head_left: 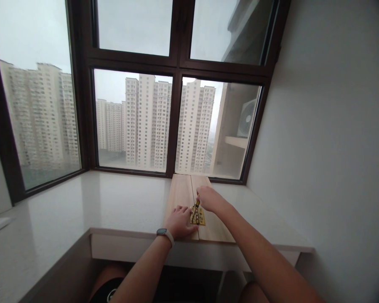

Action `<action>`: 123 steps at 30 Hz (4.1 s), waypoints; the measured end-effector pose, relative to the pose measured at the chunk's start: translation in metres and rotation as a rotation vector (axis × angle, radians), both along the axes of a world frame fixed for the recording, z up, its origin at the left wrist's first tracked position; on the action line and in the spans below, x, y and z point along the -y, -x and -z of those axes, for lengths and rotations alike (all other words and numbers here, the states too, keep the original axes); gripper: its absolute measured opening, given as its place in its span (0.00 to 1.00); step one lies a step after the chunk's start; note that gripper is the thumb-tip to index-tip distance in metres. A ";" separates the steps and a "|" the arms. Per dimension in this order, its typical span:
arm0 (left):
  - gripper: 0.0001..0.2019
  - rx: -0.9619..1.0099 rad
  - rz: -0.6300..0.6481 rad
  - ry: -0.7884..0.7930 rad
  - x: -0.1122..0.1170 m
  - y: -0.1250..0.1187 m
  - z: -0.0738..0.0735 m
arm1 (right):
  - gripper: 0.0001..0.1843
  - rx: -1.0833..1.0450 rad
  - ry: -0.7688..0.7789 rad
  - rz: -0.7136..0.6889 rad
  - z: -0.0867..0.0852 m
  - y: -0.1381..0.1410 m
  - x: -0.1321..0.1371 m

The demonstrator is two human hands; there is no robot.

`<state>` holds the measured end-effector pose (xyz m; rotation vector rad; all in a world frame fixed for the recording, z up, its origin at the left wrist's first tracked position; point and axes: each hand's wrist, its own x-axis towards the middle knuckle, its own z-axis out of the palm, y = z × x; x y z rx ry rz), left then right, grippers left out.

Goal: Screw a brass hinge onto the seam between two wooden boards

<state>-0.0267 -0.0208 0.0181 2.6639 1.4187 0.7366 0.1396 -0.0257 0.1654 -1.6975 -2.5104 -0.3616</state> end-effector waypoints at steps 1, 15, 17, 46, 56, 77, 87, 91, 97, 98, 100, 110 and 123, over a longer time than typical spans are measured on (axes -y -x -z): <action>0.33 0.001 -0.002 0.001 0.000 0.000 0.000 | 0.08 0.000 0.003 0.003 0.000 -0.001 0.000; 0.32 0.012 -0.006 0.002 0.000 0.000 0.000 | 0.11 0.041 -0.010 -0.002 -0.004 0.003 0.002; 0.33 -0.005 -0.008 0.003 0.000 0.000 -0.001 | 0.15 0.054 -0.016 0.038 -0.005 0.005 0.003; 0.32 0.015 -0.004 -0.005 0.000 0.001 0.000 | 0.08 0.055 0.007 -0.038 -0.005 0.003 0.000; 0.32 -0.029 -0.016 0.019 0.001 0.000 -0.002 | 0.06 0.025 0.023 -0.072 -0.005 -0.001 -0.003; 0.33 -0.011 -0.023 0.010 0.000 0.000 0.000 | 0.14 0.058 -0.010 0.024 -0.008 0.007 0.009; 0.32 -0.019 -0.017 0.020 0.003 0.001 -0.004 | 0.11 0.018 0.021 -0.162 -0.006 0.004 0.005; 0.31 0.008 -0.008 -0.001 0.003 0.001 -0.003 | 0.08 0.042 0.015 -0.168 -0.006 0.004 0.005; 0.31 0.003 -0.009 0.006 0.003 0.000 -0.002 | 0.07 0.063 0.018 -0.129 -0.009 0.005 0.007; 0.31 0.002 -0.011 0.005 0.002 0.000 -0.002 | 0.07 0.068 0.017 -0.116 -0.009 0.005 0.007; 0.30 0.001 -0.015 0.001 0.002 0.000 -0.002 | 0.09 0.080 0.013 -0.086 -0.009 0.006 0.007; 0.31 0.012 -0.007 -0.007 0.001 0.001 0.000 | 0.12 0.112 0.007 -0.066 -0.001 0.006 0.006; 0.32 -0.011 -0.019 0.001 0.000 0.000 0.000 | 0.13 0.133 0.035 -0.077 -0.002 0.007 0.010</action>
